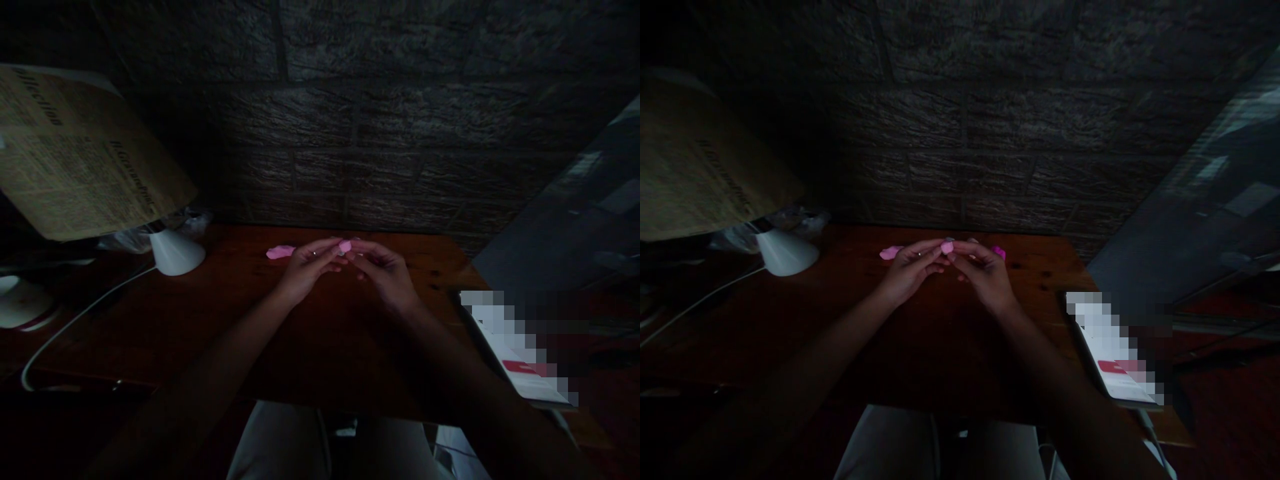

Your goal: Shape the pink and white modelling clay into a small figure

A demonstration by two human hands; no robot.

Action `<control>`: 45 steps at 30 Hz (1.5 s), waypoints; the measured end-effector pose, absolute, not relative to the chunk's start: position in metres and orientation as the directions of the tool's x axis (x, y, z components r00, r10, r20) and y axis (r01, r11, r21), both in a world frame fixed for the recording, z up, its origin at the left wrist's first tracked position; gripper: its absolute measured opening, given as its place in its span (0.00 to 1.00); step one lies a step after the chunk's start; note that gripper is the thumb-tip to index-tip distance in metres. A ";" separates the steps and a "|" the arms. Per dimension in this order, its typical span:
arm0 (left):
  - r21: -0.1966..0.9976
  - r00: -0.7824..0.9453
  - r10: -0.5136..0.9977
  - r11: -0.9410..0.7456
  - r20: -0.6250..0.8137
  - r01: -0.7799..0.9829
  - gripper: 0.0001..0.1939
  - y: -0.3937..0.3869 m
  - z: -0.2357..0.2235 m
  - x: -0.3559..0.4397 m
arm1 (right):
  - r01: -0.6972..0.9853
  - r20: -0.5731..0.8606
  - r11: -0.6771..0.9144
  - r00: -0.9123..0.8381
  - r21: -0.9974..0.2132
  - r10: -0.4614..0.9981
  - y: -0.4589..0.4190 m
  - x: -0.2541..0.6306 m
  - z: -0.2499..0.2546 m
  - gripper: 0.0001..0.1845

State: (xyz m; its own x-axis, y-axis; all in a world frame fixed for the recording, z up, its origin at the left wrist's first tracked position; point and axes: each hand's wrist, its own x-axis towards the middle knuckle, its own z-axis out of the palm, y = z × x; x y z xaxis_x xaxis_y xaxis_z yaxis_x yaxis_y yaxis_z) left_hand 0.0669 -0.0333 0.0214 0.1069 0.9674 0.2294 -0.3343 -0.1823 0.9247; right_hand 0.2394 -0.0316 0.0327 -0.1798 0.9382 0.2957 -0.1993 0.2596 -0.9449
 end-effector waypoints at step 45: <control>0.941 0.118 0.972 -0.161 0.204 -0.296 0.23 -0.033 0.016 0.070 | -0.253 0.158 0.103 -0.208 -0.962 0.965 -0.032 0.237 0.031 0.16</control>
State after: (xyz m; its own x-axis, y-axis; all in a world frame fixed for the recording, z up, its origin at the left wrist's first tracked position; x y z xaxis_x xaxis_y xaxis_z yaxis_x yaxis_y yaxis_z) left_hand 0.0702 -0.0335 0.0159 0.1179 0.9719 0.2037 -0.2959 -0.1614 0.9415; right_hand 0.2374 -0.0317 0.0306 -0.2077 0.9653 0.1584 -0.2530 0.1034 -0.9619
